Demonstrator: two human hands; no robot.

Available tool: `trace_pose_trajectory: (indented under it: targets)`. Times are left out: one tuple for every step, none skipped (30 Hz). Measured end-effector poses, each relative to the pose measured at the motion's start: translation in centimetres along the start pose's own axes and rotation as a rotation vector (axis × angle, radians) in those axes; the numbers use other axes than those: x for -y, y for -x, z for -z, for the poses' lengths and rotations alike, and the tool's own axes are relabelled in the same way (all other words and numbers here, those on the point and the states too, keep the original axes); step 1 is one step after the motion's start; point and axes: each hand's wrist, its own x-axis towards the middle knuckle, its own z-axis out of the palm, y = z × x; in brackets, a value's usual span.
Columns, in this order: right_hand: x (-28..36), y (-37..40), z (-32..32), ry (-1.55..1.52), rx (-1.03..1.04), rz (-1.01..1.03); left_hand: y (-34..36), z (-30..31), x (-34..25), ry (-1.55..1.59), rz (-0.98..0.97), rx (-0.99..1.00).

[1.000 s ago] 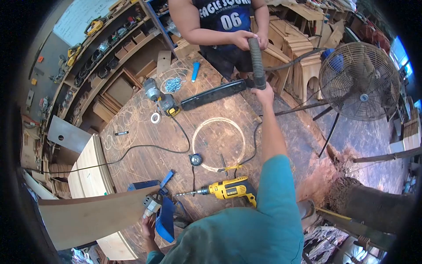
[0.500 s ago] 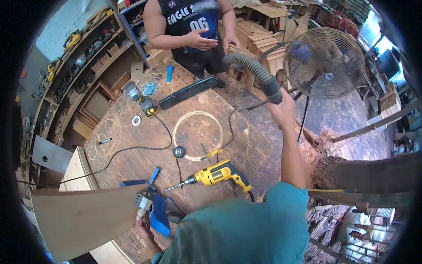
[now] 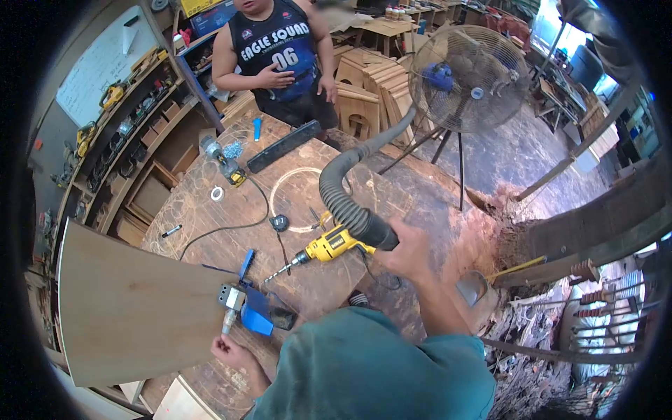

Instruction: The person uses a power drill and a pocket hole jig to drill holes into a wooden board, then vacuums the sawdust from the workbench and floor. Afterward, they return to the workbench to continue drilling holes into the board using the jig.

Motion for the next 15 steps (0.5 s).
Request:
trace_pose_trajectory:
  targets:
    - [1.4, 1.4, 0.6, 0.047, 0.008, -0.021, 0.1, -0.8, -2.7, 0.118, -0.048, 0.096]
    - [1.5, 2.5, 0.6, 0.056, 0.008, -0.026, 0.5, -2.3, -6.2, 0.262, -0.133, 0.157]
    - [1.2, 3.6, 0.5, -0.011, 0.010, -0.062, 0.8, -4.0, -9.6, 0.405, -0.216, 0.213]
    - [0.9, 4.6, 0.3, -0.079, 0.015, -0.096, 1.2, -5.4, -11.7, 0.420, -0.321, 0.305]
    - [0.8, 5.3, 0.1, -0.071, 0.025, -0.093, 1.2, -6.5, -14.7, 0.460, -0.370, 0.492]
    - [0.9, 5.9, -0.5, 0.001, 0.016, -0.110, 1.2, -7.3, -17.0, 0.493, -0.422, 0.668]
    - [1.0, 6.3, -1.2, 0.064, 0.010, -0.116, 1.3, -7.9, -20.3, 0.470, -0.359, 0.847]
    - [0.5, 6.7, -2.0, 0.050, 0.027, -0.093, 1.3, -7.9, -23.1, 0.442, -0.297, 1.014]
    - [-0.3, 6.3, -2.6, 0.039, 0.021, -0.112, 1.1, -7.8, -24.3, 0.480, -0.456, 1.020]
    - [-0.7, 5.7, -2.7, 0.035, 0.017, -0.129, 1.1, -7.6, -25.3, 0.515, -0.610, 1.021]
    - [-0.5, 5.2, -2.7, 0.032, 0.038, -0.093, 1.2, -6.9, -25.9, 0.582, -0.636, 1.030]
    - [-0.2, 4.5, -2.8, 0.100, 0.034, -0.063, 1.3, -6.4, -26.1, 0.649, -0.671, 1.042]
    - [0.1, 3.6, -3.1, 0.166, 0.022, -0.037, 1.6, -6.1, -26.0, 0.642, -0.676, 1.010]
    - [0.5, 2.9, -3.1, 0.160, 0.025, -0.016, 2.4, -5.7, -25.6, 0.645, -0.626, 1.026]
    - [0.9, 2.0, -2.8, 0.148, 0.042, -0.034, 3.1, -5.5, -25.0, 0.652, -0.575, 1.045]
